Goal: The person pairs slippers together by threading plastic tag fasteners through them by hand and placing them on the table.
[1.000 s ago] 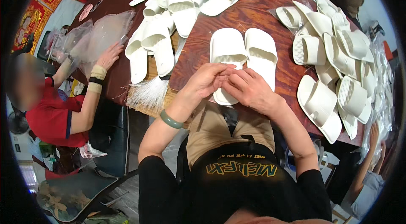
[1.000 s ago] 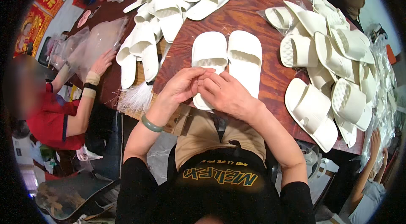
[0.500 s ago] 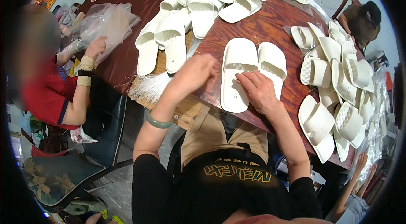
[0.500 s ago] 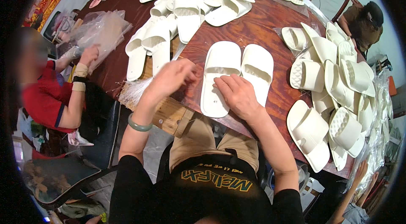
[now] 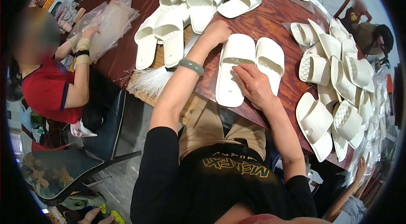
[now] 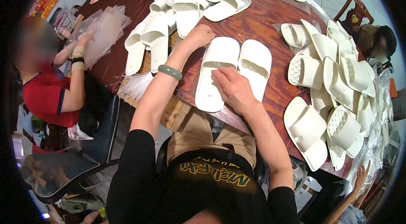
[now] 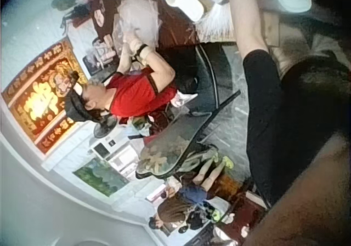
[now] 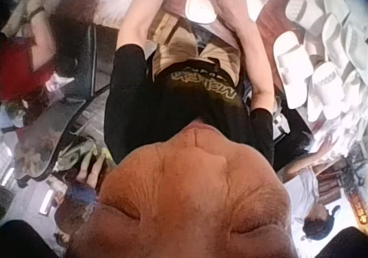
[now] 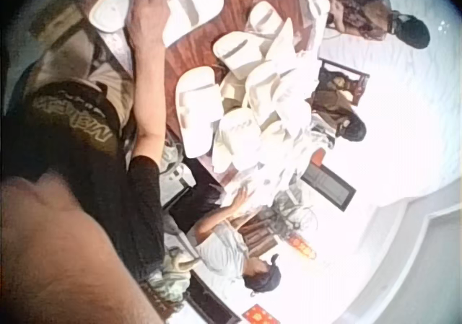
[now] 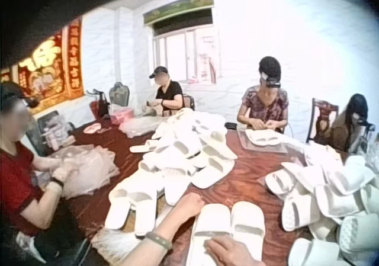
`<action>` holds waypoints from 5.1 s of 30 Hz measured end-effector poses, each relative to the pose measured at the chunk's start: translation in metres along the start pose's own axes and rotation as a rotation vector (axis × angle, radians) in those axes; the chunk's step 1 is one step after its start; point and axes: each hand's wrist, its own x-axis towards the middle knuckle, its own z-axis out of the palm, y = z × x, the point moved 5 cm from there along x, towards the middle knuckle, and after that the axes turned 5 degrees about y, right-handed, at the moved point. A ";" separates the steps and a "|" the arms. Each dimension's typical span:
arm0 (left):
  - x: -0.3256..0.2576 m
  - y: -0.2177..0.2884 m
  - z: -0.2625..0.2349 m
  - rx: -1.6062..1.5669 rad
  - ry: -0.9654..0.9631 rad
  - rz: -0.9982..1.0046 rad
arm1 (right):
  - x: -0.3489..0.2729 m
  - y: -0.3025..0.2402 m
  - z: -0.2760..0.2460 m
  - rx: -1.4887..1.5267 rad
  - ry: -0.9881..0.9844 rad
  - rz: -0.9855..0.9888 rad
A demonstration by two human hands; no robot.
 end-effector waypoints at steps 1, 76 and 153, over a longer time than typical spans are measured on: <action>-0.003 -0.001 0.000 0.011 0.110 0.035 | -0.002 0.000 -0.003 0.044 -0.045 0.080; -0.010 0.091 0.014 -1.224 0.083 0.106 | 0.034 0.130 -0.026 0.749 0.730 0.770; -0.013 0.090 0.013 -1.090 0.052 0.204 | 0.026 0.139 -0.020 0.462 0.569 0.723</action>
